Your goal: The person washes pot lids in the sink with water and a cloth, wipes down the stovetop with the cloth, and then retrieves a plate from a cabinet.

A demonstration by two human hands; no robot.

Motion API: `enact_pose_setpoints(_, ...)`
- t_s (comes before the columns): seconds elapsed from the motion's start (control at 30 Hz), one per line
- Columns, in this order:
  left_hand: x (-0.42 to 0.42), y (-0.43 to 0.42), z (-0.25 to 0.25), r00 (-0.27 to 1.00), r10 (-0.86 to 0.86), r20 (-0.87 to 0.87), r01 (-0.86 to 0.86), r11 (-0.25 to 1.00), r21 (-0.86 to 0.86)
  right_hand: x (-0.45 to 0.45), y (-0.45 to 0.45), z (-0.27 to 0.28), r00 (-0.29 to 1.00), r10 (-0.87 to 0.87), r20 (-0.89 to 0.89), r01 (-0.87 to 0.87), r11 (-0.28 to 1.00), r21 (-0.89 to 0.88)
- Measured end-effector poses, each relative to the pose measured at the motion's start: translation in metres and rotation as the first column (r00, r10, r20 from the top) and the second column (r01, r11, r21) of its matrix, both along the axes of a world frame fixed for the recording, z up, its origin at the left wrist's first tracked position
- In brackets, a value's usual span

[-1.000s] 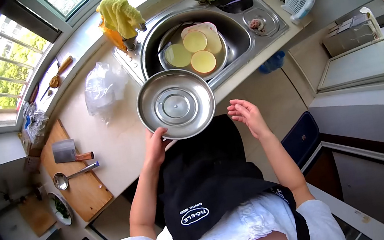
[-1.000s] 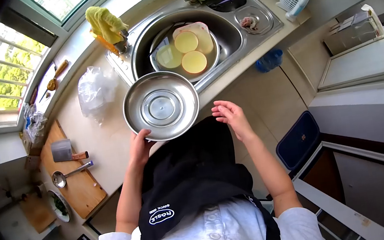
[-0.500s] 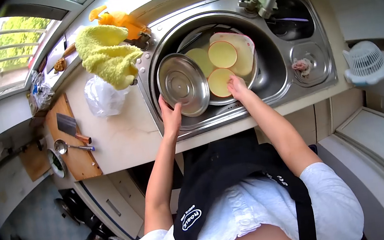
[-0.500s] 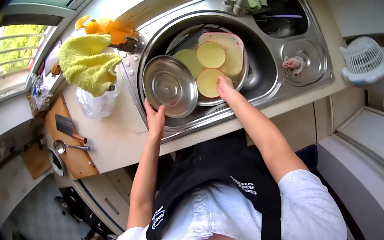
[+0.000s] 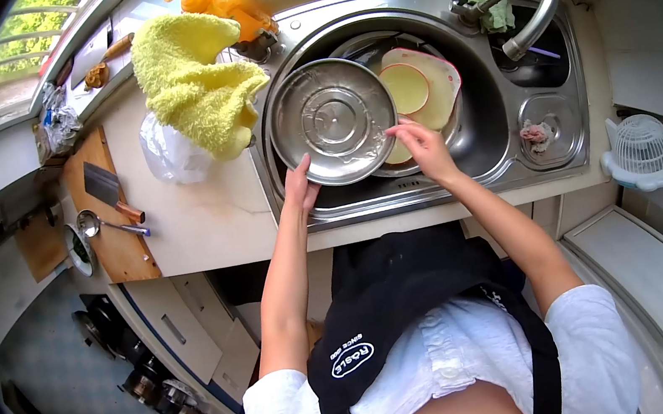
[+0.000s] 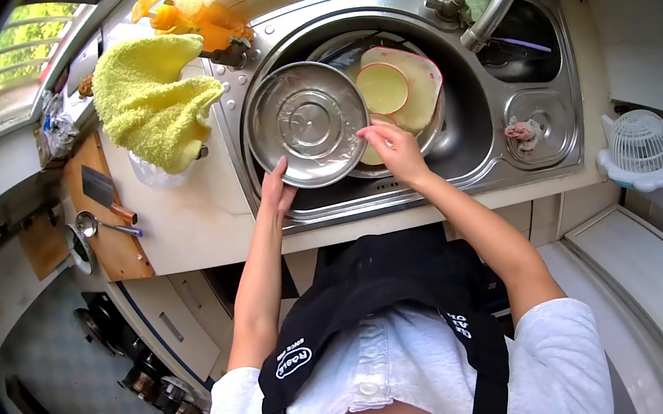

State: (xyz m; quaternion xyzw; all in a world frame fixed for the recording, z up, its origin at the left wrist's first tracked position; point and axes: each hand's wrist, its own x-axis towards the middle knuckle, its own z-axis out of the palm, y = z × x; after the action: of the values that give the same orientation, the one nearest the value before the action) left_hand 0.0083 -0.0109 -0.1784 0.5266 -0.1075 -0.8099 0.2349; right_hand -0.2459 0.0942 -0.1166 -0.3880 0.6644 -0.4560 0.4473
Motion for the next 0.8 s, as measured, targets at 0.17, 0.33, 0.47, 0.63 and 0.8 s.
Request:
enact_pose_setpoints(0.17, -0.037, 0.006, 0.006, 0.979, 0.078, -0.19, -0.09, 0.994, -0.056, -0.023, 0.01, 0.016, 0.979, -0.197, 0.045, 0.199, 0.978, -0.056)
enact_pose_setpoints(0.33, -0.044, -0.009, 0.028, 0.962, 0.062, 0.264, 0.041, 0.929, -0.368, -0.008, 0.001, 0.0, 0.963, -0.27, 0.015, 0.27, 0.963, 0.024)
enact_pose_setpoints(0.47, -0.044, -0.013, 0.08, 0.855, 0.041, 0.518, 0.301, 0.774, -0.558, -0.001, -0.009, -0.003, 0.953, -0.293, -0.072, 0.293, 0.956, -0.019)
enact_pose_setpoints(0.63, -0.048, -0.002, 0.116, 0.702, 0.157, 0.695, 0.695, 0.06, -0.716, -0.008, -0.029, 0.032, 0.231, -0.481, 0.846, 0.308, 0.861, 0.405)
enact_pose_setpoints(0.8, -0.043, -0.011, 0.12, 0.664, 0.284, 0.692, 0.748, -0.234, -0.621, -0.008, -0.012, -0.006, 0.034, -0.597, 0.802, 0.293, 0.773, 0.563)
